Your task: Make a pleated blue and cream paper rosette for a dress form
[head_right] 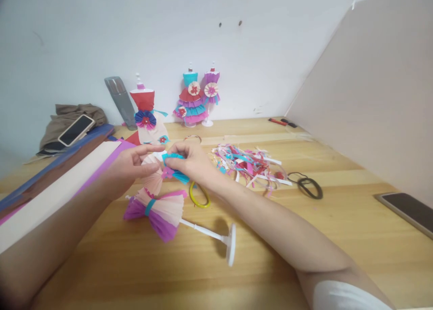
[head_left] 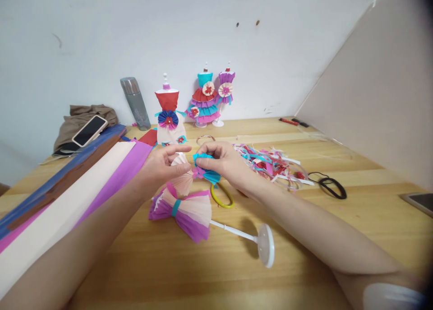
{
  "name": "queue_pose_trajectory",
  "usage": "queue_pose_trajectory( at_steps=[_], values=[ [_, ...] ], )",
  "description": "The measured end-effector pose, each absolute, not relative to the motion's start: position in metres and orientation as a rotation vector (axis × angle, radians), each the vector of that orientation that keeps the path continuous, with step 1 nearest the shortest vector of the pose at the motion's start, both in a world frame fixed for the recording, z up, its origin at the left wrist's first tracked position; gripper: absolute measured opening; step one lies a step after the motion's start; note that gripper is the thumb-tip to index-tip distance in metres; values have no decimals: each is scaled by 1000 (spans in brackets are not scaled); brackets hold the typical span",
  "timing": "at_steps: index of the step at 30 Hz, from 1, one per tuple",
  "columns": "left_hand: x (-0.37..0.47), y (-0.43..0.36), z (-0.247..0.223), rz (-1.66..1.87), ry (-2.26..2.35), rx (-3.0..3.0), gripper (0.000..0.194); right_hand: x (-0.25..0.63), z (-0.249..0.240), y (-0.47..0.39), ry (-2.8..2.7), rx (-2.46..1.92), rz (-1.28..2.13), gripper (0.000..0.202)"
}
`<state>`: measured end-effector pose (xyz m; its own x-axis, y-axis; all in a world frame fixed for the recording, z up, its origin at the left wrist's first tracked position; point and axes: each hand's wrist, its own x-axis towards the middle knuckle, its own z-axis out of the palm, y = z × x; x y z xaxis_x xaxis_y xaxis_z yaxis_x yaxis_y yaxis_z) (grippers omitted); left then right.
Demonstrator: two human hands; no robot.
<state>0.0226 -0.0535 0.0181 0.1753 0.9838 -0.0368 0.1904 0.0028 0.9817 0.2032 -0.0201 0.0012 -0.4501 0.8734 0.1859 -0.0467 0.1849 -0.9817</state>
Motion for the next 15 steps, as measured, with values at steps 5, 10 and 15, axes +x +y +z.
queue_pose_trajectory(
  at_steps=[5, 10, 15],
  values=[
    [14, -48, 16, 949, 1193, 1314, 48, 204, 0, -18, -1547, -818, 1365, 21],
    [11, -45, 11, 832, 1037, 1195, 39, 203, -2, -17, -1461, -818, 1279, 21],
    [15, -45, 6, 885, 1024, 1135, 41, 204, -3, -16, -1560, -742, 1263, 24]
  ],
)
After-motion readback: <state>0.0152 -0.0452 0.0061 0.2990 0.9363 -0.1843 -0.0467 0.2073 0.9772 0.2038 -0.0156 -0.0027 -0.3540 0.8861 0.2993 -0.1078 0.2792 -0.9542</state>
